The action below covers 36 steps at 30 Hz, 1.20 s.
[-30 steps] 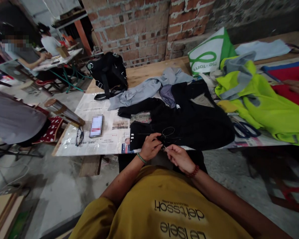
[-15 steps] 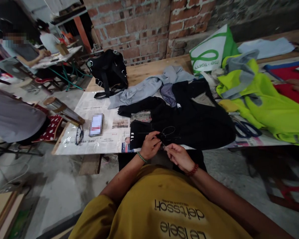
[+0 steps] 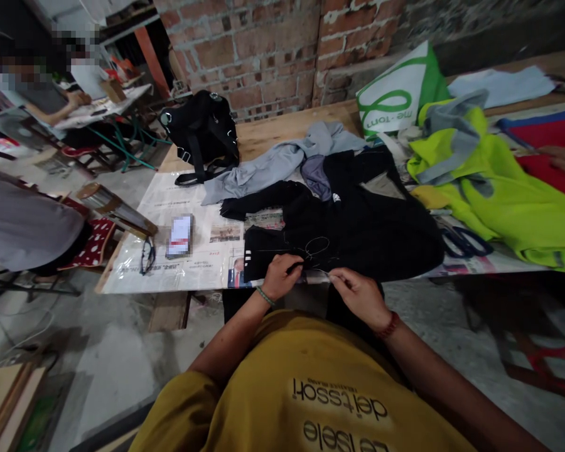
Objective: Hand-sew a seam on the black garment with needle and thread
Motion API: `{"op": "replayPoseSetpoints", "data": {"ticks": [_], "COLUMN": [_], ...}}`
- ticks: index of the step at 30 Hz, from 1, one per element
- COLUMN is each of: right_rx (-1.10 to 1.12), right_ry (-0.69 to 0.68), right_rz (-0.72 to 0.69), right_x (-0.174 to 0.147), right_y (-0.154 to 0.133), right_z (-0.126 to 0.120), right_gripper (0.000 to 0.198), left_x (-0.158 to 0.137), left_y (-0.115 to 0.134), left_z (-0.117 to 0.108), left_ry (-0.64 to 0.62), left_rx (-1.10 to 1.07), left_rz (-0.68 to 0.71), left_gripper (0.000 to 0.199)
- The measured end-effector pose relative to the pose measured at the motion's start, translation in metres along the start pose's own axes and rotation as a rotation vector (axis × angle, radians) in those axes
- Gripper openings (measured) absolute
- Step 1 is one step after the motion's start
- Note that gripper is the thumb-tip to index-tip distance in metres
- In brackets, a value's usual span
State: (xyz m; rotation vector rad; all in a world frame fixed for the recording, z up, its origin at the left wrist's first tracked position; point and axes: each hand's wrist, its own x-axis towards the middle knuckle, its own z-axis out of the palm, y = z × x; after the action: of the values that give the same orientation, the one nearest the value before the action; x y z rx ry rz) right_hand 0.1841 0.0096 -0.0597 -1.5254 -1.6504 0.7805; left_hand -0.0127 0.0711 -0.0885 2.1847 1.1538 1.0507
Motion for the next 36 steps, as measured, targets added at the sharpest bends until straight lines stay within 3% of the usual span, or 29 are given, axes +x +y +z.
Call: {"op": "replayPoseSetpoints", "data": {"ticks": [3, 7, 10, 15, 19, 27, 31, 36], "right_rx": [-0.082, -0.035, 0.127, 0.559, 0.790, 1.018, 1.048, 1.061], "right_ry": [0.108, 0.186, 0.176, 0.071, 0.045, -0.034, -0.147, -0.121], "right_rz": [-0.155, -0.189, -0.125, 0.106, 0.149, 0.195, 0.252, 0.218], "right_x": [0.013, 0.035, 0.049, 0.063, 0.068, 0.076, 0.074, 0.076], "right_y": [-0.006, -0.015, -0.022, -0.035, -0.050, -0.073, -0.072, -0.064], "right_z": [-0.011, -0.007, 0.006, 0.027, 0.031, 0.035, 0.042, 0.032], "right_gripper": [0.017, 0.016, 0.016, 0.021, 0.023, 0.020, 0.023, 0.023], "left_x": [0.001, 0.004, 0.005, 0.007, 0.008, 0.006, 0.005, 0.006], "left_y": [0.000, 0.000, 0.000, 0.001, 0.003, -0.004, -0.007, -0.004], "left_z": [-0.002, -0.003, -0.003, -0.004, -0.005, -0.002, -0.001, -0.002], "left_ry": [-0.032, -0.066, -0.060, -0.118, -0.125, -0.100, -0.107, -0.109], "left_rx": [-0.054, -0.107, -0.119, -0.098, -0.078, -0.031, -0.037, -0.032], "left_rz": [-0.087, -0.132, -0.116, -0.058, -0.035, 0.029, 0.028, 0.036], "left_gripper": [0.032, 0.033, 0.022, 0.012, 0.012, 0.010, 0.015, 0.011]}}
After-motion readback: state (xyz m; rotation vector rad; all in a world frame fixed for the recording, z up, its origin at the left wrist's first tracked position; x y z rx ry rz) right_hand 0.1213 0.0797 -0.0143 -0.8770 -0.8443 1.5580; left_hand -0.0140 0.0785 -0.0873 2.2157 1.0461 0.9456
